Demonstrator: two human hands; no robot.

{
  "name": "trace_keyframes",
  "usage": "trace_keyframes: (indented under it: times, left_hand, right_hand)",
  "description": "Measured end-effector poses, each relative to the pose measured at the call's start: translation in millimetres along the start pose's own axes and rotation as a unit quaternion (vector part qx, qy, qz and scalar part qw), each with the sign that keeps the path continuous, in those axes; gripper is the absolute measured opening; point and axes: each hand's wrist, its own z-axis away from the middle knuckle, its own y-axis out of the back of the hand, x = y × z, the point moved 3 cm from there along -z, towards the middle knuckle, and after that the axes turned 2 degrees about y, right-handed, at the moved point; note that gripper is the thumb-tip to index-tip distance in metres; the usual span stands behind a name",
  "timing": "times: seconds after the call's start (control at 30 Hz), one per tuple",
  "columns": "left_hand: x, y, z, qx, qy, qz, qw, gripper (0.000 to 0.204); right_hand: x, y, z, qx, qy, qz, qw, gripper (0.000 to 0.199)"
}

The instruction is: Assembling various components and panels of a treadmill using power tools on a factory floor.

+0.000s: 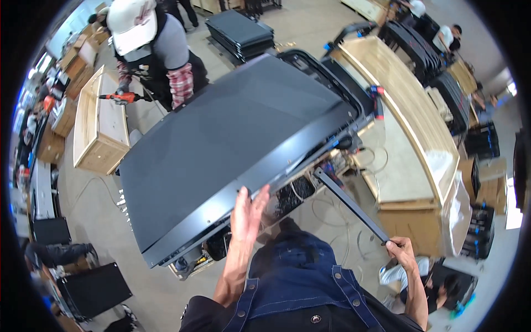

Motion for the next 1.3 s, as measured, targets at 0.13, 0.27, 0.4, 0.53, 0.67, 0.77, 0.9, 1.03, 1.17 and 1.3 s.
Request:
trace_keyframes:
  times: [0.13, 0.27, 0.4, 0.53, 0.67, 0.77, 0.9, 1.03, 1.17, 1.3]
  left_hand:
    - [17, -18, 3, -0.008, -0.004, 0.017, 1.0, 0.029]
    - [36, -44, 8, 0.006, 0.0, 0.007, 1.0, 0.024]
    - [49, -69, 6, 0.017, -0.006, -0.008, 1.0, 0.021]
    - [66, -84, 4, 0.001, 0.006, 0.027, 1.0, 0.042]
    - [80, -96, 0, -0.007, -0.001, 0.03, 1.0, 0.035]
    - [86, -97, -9, 0.001, 0.037, 0.035, 0.999, 0.032]
    - [99, -99, -11, 0.022, 0.046, 0.053, 0.997, 0.03]
    - [107, -108, -8, 0.012, 0.039, 0.066, 0.997, 0.033]
    - [106, -111, -7, 0.011, 0.056, 0.08, 0.995, 0.034]
    - [110, -104, -7, -0.006, 0.061, 0.066, 0.996, 0.044]
  right_hand:
    - [44, -33, 16, -0.077, -0.019, -0.053, 0.995, 0.025]
    - [44, -89, -7, -0.178, -0.04, -0.118, 0.976, 0.023]
    - [2, -133, -36, -0.288, -0.051, -0.131, 0.947, 0.023]
    - [-46, -180, -80, -0.318, 0.174, -0.019, 0.932, 0.029]
    - [-100, -242, -122, -0.252, 0.308, 0.01, 0.917, 0.032]
    - [-118, -300, -163, -0.207, 0.329, -0.05, 0.92, 0.037]
    - [-135, -349, -186, -0.147, 0.354, -0.086, 0.92, 0.036]
    - [-152, -365, -190, -0.195, 0.353, -0.059, 0.913, 0.026]
    - [-164, -392, -200, -0.16, 0.359, -0.06, 0.918, 0.034]
    - [-176, -405, -207, -0.159, 0.305, -0.102, 0.933, 0.024]
